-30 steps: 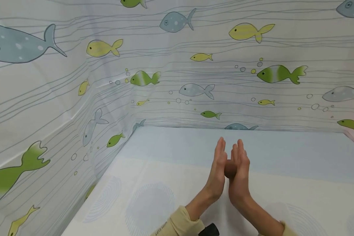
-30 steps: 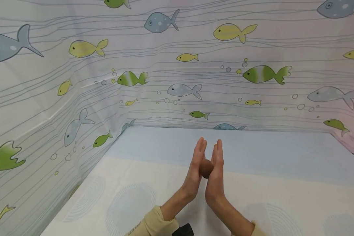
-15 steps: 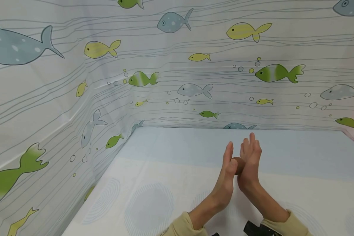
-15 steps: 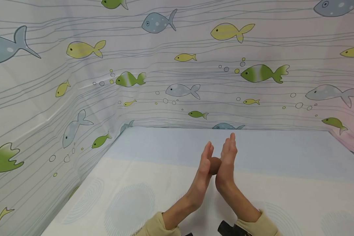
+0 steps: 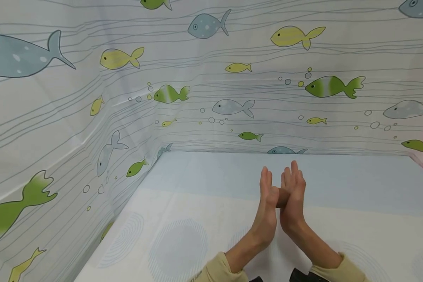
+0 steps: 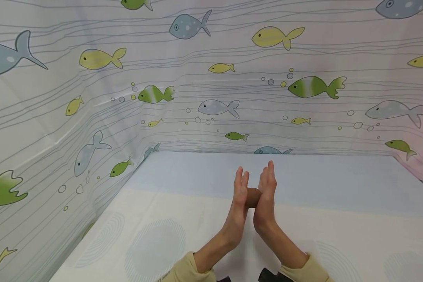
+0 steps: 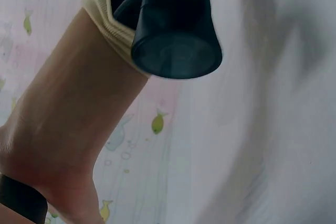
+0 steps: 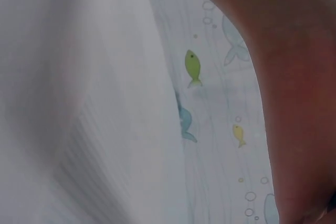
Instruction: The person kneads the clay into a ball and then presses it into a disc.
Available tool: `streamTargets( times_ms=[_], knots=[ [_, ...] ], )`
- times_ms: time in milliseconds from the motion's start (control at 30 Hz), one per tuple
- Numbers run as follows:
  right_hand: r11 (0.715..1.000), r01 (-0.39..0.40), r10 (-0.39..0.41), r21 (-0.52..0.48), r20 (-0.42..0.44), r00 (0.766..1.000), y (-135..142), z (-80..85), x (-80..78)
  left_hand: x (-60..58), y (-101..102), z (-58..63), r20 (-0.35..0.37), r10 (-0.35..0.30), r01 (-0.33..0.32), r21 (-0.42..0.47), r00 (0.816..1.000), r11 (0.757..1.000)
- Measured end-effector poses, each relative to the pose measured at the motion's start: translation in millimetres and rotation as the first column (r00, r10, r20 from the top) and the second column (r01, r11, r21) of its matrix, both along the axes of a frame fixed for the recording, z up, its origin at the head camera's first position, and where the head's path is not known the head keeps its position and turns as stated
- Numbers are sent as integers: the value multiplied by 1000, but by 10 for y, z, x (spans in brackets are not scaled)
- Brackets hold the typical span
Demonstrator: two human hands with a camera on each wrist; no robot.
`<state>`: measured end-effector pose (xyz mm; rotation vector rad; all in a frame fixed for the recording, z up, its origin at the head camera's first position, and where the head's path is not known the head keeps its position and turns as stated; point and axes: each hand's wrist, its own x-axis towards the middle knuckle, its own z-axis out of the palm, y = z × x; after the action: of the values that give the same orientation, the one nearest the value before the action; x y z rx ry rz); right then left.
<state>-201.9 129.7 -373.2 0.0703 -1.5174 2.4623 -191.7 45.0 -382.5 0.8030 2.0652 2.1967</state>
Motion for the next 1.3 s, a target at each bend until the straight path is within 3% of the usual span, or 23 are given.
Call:
streamTargets(
  times_ms=[300, 633, 867, 1300],
  knots=[
    [991, -59, 68, 120, -74, 995, -194, -24, 138, -128, -61, -6, 48, 116, -120, 82, 992, 989],
    [974, -93, 140, 208, -225, 964, -373, -63, 322, -290, -204, 66, 98, 204, -219, 167, 974, 961],
    [968, -155, 201, 198, -235, 951, -451, -81, 396, -378, -300, 102, 103, 252, -267, 162, 962, 950],
    [964, -197, 229, 176, -186, 956, -508, -48, 443, -428, -360, 122, 110, 279, -295, 172, 954, 940]
  ],
)
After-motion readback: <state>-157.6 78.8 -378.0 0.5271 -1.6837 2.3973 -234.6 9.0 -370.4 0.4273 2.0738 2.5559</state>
